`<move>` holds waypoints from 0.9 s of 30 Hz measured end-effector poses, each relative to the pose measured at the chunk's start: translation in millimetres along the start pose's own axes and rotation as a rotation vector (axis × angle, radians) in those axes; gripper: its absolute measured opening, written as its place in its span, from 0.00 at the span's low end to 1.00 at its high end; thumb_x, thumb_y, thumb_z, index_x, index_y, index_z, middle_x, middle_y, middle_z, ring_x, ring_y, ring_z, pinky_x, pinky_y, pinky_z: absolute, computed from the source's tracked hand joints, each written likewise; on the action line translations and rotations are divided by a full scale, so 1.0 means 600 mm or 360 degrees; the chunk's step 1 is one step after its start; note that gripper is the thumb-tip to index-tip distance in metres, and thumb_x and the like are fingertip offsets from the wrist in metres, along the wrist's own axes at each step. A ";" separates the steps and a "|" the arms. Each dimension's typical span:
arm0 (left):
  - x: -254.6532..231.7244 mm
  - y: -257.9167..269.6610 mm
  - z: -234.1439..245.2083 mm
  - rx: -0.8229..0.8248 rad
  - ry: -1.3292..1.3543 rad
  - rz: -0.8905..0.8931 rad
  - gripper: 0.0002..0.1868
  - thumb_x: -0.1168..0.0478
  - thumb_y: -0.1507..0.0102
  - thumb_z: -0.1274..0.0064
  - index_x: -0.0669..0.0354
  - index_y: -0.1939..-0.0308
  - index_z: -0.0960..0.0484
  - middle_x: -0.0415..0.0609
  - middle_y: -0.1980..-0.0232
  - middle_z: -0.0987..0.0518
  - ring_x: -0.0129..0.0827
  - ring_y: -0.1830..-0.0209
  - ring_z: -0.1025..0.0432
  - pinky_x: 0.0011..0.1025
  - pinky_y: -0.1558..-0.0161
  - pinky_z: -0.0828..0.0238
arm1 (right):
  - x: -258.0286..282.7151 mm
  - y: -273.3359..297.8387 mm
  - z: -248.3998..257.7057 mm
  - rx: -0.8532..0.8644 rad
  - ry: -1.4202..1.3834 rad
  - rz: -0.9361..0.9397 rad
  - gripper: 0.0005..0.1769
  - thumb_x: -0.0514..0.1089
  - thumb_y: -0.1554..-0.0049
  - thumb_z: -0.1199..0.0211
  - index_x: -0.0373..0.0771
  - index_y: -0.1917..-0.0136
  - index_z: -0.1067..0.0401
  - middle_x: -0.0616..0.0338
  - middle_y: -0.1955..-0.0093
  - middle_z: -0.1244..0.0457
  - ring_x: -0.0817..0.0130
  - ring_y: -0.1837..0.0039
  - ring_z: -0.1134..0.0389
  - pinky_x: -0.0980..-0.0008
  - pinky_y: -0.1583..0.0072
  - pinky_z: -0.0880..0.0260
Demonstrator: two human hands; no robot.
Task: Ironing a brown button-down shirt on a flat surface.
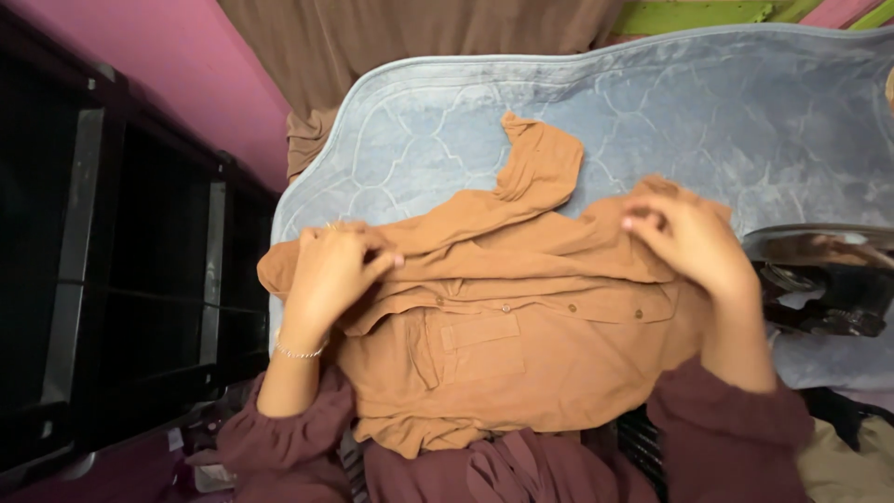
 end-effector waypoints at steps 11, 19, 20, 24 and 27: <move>0.094 -0.019 0.087 -0.0785 -0.0479 0.0232 0.13 0.52 0.42 0.38 0.58 0.67 0.13 0.52 0.62 0.18 0.50 0.61 0.23 0.44 0.60 0.28 | -0.156 -0.057 -0.017 -0.0226 0.0470 -0.0509 0.35 0.71 0.41 0.41 0.40 0.37 0.22 0.41 0.40 0.31 0.42 0.38 0.31 0.48 0.41 0.31; 0.083 -0.166 -0.026 -0.0383 0.0401 -0.0127 0.25 0.48 0.40 0.36 0.63 0.48 0.17 0.55 0.55 0.17 0.44 0.64 0.22 0.39 0.60 0.26 | -0.158 -0.036 -0.026 -0.0090 0.0218 -0.0565 0.31 0.68 0.44 0.36 0.40 0.44 0.19 0.46 0.51 0.28 0.46 0.46 0.27 0.52 0.43 0.28; 0.088 -0.179 -0.056 -0.0273 0.0252 -0.0165 0.17 0.50 0.42 0.37 0.58 0.56 0.13 0.52 0.59 0.16 0.43 0.64 0.22 0.42 0.60 0.29 | -0.157 -0.035 -0.020 -0.0299 0.0194 -0.0375 0.27 0.63 0.41 0.35 0.39 0.44 0.19 0.46 0.52 0.28 0.47 0.48 0.27 0.54 0.46 0.28; 0.096 -0.179 -0.017 -0.0836 0.0188 -0.0100 0.06 0.57 0.37 0.38 0.52 0.61 0.11 0.54 0.63 0.21 0.41 0.68 0.26 0.38 0.64 0.29 | -0.162 -0.020 0.006 -0.0584 -0.0794 -0.0526 0.17 0.51 0.30 0.43 0.35 0.39 0.29 0.56 0.60 0.33 0.48 0.65 0.31 0.59 0.64 0.38; 0.136 -0.168 0.051 -0.1157 0.0531 0.0157 0.05 0.60 0.30 0.41 0.57 0.56 0.16 0.50 0.65 0.21 0.33 0.69 0.27 0.30 0.65 0.30 | -0.243 -0.057 0.008 -0.0793 -0.1616 -0.0282 0.15 0.49 0.21 0.47 0.34 0.34 0.41 0.55 0.59 0.37 0.63 0.64 0.30 0.68 0.66 0.29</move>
Point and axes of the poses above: each hand's wrist, its own y-axis away from the middle knuckle, its own z-axis out of the back of the hand, x = y × z, the point moved 7 cm from there along -y, towards the middle knuckle
